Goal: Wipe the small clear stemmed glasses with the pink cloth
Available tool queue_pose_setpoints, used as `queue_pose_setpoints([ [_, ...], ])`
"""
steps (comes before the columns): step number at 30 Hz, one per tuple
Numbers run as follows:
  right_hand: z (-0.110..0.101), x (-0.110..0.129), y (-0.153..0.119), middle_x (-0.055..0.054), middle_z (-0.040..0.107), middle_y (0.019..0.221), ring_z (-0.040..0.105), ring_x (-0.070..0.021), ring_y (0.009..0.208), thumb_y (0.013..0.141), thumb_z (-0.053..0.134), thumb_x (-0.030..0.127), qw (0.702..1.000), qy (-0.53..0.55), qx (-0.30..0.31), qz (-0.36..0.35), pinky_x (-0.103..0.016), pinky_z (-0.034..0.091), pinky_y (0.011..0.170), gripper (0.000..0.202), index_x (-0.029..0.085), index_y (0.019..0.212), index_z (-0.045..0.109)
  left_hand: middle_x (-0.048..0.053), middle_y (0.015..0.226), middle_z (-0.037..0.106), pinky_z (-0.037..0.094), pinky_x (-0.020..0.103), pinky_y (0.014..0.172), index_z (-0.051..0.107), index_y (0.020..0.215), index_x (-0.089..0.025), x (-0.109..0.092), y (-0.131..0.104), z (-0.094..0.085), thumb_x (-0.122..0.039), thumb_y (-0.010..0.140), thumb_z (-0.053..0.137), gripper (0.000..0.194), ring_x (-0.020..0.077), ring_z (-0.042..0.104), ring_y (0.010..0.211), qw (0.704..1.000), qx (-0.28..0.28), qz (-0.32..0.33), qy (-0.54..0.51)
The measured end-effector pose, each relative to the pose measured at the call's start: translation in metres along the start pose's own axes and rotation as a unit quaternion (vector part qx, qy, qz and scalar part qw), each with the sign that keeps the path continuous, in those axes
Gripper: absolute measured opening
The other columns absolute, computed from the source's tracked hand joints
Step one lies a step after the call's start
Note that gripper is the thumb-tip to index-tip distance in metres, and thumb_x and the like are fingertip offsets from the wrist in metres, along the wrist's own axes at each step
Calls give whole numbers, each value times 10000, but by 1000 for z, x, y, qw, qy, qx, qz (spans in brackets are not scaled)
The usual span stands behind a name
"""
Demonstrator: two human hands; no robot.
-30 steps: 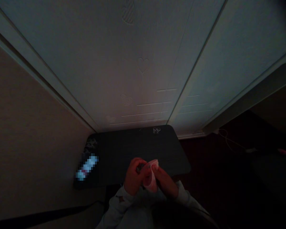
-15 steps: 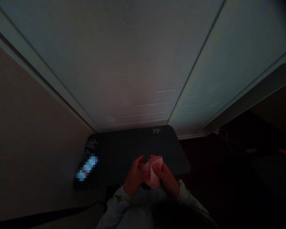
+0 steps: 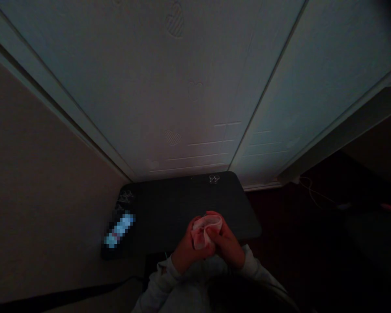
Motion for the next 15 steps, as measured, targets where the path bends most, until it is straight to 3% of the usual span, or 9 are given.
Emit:
queue_pose_setpoints([
  [3, 0, -2, -1, -28, 583, 985, 568, -175, 866, 715, 638, 361, 1000, -16, 15, -2, -334, 427, 798, 453, 258, 1107, 437, 128, 1166, 548, 424, 403, 878, 509, 1126, -169, -3, 2, 6, -372, 537, 749, 668, 299, 516, 1066, 1000, -1, -2, -26],
  [7, 2, -3, -2, -32, 596, 998, 567, -188, 906, 706, 645, 371, 999, -18, 32, 4, -353, 409, 836, 439, 255, 1086, 460, 125, 1135, 579, 416, 389, 882, 530, 1119, -143, 8, 4, 4, -358, 585, 716, 605, 282, 537, 1036, 998, 2, -14, -54],
  [15, 4, 0, -3, -53, 588, 1059, 547, -201, 958, 706, 644, 353, 995, -80, 64, -21, -359, 402, 856, 396, 246, 1057, 495, 64, 824, 671, 449, 320, 746, 625, 946, -125, 8, 0, -8, -203, 637, 588, 321, 225, 598, 797, 995, -35, -47, 80],
])
Point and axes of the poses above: each hand's wrist, its own y-axis towards the middle knuckle, its own z-axis out of the palm, x = y × z, the point moved 6 cm from there along y, towards the middle knuckle
